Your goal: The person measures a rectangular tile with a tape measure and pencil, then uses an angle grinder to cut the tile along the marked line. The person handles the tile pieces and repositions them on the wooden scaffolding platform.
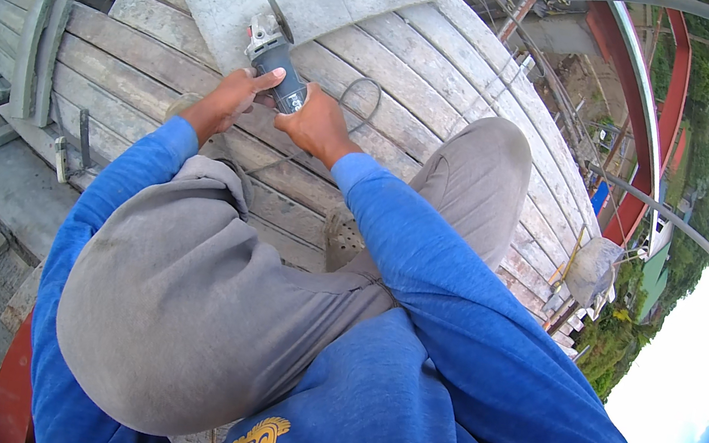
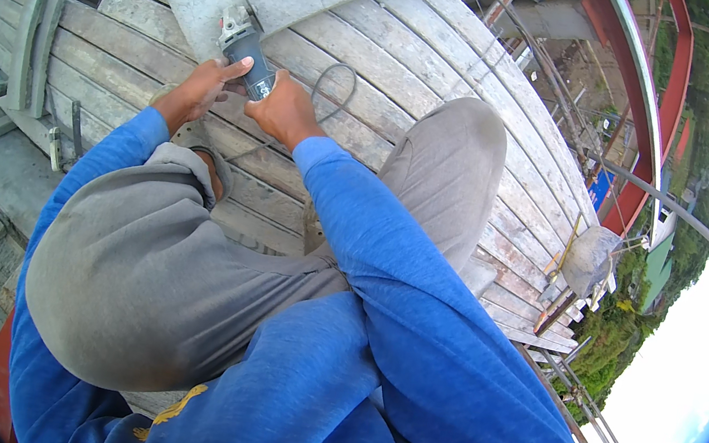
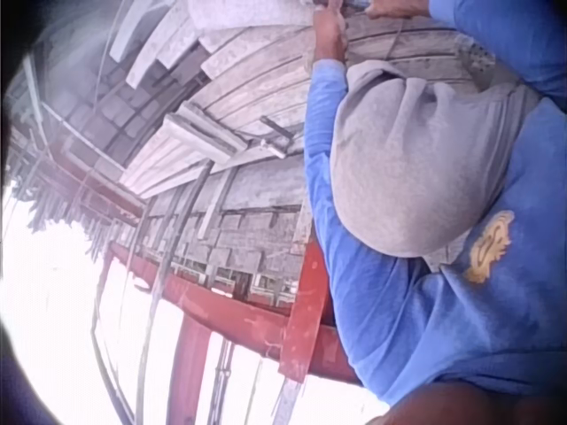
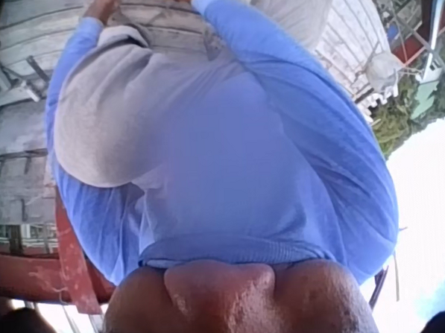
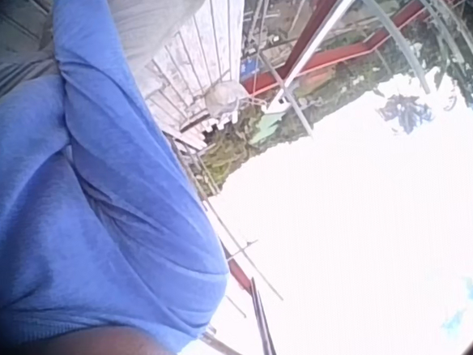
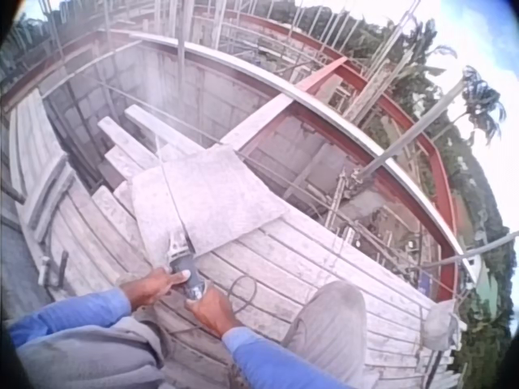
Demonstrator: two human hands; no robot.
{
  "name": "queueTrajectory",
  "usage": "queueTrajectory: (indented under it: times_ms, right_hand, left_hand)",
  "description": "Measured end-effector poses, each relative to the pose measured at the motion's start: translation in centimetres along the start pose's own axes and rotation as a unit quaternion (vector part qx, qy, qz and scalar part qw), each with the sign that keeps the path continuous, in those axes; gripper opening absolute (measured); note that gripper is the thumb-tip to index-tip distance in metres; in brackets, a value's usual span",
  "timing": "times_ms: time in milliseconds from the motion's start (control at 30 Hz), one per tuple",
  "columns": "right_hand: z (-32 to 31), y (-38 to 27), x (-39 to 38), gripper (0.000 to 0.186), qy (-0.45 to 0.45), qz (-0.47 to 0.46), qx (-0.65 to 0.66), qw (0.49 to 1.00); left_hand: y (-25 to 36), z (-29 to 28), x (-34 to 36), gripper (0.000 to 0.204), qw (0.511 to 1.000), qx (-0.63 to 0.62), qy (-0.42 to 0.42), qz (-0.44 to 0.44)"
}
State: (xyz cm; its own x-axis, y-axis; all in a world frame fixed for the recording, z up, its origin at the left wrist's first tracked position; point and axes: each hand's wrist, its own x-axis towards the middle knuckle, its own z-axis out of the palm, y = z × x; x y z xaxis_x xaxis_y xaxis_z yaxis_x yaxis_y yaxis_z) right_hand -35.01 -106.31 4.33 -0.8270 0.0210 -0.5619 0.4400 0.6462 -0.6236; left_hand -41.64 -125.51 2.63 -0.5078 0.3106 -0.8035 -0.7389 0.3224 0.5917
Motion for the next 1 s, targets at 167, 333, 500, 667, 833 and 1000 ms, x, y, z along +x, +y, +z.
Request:
queueTrajectory:
  times_ms: [167, 333, 500, 667, 833, 1000]
  right_hand:
    - [-0.1, 0.2, 0.0, 0.069, -0.001, 0.006, -0.004, 1.000]
    - [-0.2, 0.1, -0.1, 0.070, -0.006, 0.006, -0.005, 1.000]
    - [-0.3, 0.0, -0.6, 0.071, -0.001, 0.006, -0.011, 1.000]
    - [-0.1, 0.5, -0.6, 0.071, 0.000, 0.010, -0.012, 1.000]
    - [0.0, 0.6, -0.8, 0.069, 0.003, 0.000, -0.002, 1.000]
    - [-0.1, 0.7, -0.9, 0.068, 0.002, 0.007, -0.006, 1.000]
  left_hand:
    - [0.1, 0.0, 0.0, 0.083, 1.000, 0.006, -0.008, -0.002]
    - [-0.2, -0.2, 0.3, 0.079, 1.000, 0.006, -0.012, -0.013]
    - [-0.6, 0.0, 0.2, 0.083, 1.000, 0.001, -0.019, -0.009]
    - [-0.1, 0.4, -0.2, 0.081, 1.000, 0.002, -0.022, -0.019]
    - [-0.2, 0.4, -0.2, 0.081, 0.999, -0.002, -0.025, -0.021]
    - [-0.3, 0.6, -0.2, 0.081, 0.999, -0.007, -0.026, -0.023]
